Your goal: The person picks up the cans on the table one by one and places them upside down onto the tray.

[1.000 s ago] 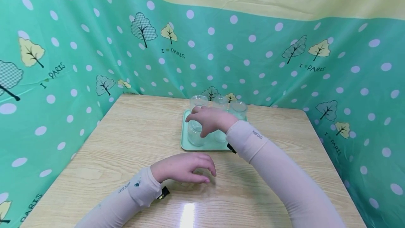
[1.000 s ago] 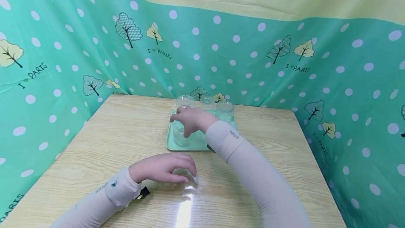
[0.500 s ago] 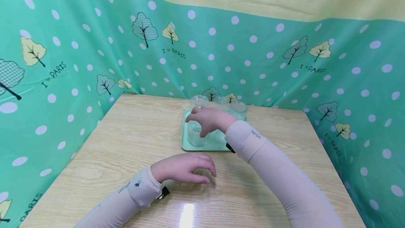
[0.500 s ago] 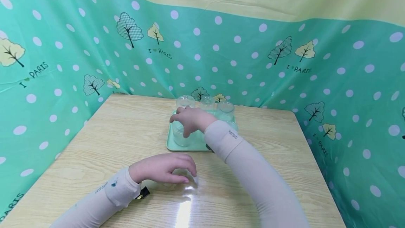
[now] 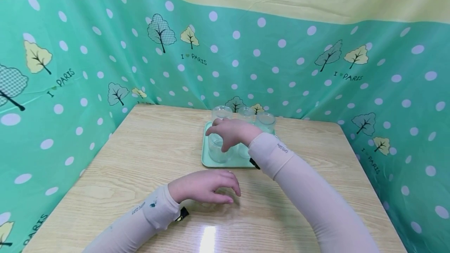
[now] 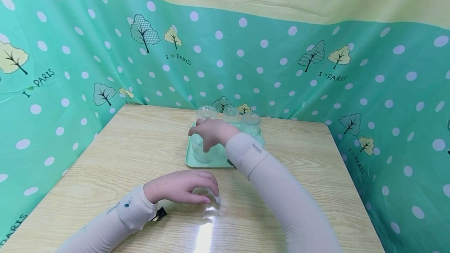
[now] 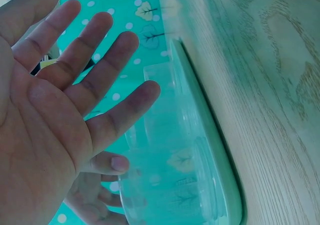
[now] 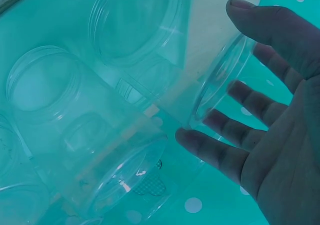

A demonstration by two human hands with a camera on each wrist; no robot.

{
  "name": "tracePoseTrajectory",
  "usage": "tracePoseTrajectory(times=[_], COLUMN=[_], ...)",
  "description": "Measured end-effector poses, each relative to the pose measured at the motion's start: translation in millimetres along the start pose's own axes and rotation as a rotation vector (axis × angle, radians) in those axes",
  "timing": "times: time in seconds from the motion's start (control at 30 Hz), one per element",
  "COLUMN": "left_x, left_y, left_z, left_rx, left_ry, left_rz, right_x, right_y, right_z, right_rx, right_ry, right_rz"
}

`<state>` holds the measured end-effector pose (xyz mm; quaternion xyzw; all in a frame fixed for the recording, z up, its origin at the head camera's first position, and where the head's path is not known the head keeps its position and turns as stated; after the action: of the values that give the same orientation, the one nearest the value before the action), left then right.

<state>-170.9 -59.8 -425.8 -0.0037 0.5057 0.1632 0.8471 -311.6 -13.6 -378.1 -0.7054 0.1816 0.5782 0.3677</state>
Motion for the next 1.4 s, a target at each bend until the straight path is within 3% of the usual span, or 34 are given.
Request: tracePoseTrajectory(times=[0.43,0.73,1.4], left_x=[-1.8,-10.1,-7.8], left_y=[-0.5,-1.1,-0.6], left_z=[2.4,5.5,3.0], left_rx=[0.000,0.044,0.062], left_ry=[0.016,0.041,0.050], left_rz=[0.010,0.095,0.082], right_x=[-0.6,-1.9,-1.1], right_y=[0.8,-0.7,-1.8], right_z=[-0.2,-1.5,1.8], right_rx=[0.002,0.012,0.014], right_ry=[0.012,0.018,0.055], right_rz=[-0.021,-0.028,-0.033])
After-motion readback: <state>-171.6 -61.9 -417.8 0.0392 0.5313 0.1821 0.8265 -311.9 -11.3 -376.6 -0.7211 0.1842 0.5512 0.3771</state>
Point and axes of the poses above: each hand's wrist, its own y-axis towards the middle knuckle, its own x-axis out of the palm, z = x × y, the point moved 6 cm from there along y, towards the middle knuckle, and after that the axes turned 5 degrees about x, right-handed, at the moved point
